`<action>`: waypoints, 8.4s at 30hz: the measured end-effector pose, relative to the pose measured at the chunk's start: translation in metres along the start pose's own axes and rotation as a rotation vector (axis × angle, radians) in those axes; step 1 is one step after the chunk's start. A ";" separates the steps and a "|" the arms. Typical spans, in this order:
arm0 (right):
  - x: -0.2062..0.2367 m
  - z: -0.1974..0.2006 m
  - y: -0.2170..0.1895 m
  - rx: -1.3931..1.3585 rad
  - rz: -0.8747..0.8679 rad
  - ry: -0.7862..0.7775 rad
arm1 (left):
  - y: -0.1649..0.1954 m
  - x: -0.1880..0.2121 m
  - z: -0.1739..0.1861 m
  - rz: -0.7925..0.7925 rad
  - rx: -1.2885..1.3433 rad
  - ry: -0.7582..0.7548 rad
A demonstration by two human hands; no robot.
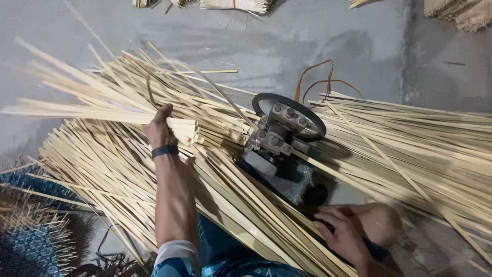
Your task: The person sits on the floor and feeds thin bamboo strips one at a time through a small motorized strip-processing machine, pulling each strip through and setting it aside, with processed strips accumulating in piles around the machine.
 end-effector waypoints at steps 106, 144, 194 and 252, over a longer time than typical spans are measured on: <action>0.077 0.113 0.146 0.727 -0.231 0.393 | -0.082 0.128 -0.068 0.017 -0.356 -0.479; 0.094 0.112 0.185 0.403 -0.529 0.311 | -0.093 0.099 -0.069 0.390 -0.080 -0.271; 0.065 0.091 0.146 0.606 -0.040 0.487 | -0.074 0.075 -0.056 0.450 0.183 -0.205; -0.020 -0.002 0.012 -0.018 -0.186 0.014 | -0.078 0.120 -0.067 0.292 -0.349 -0.284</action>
Point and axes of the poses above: each hand's wrist, its own x-axis away from the middle knuckle, its own z-axis out of the back of the hand, y = z × x, the point moved 3 cm from there along -x, towards the middle knuckle, and after that the axes turned 7 degrees about x, right-handed, at the moved point
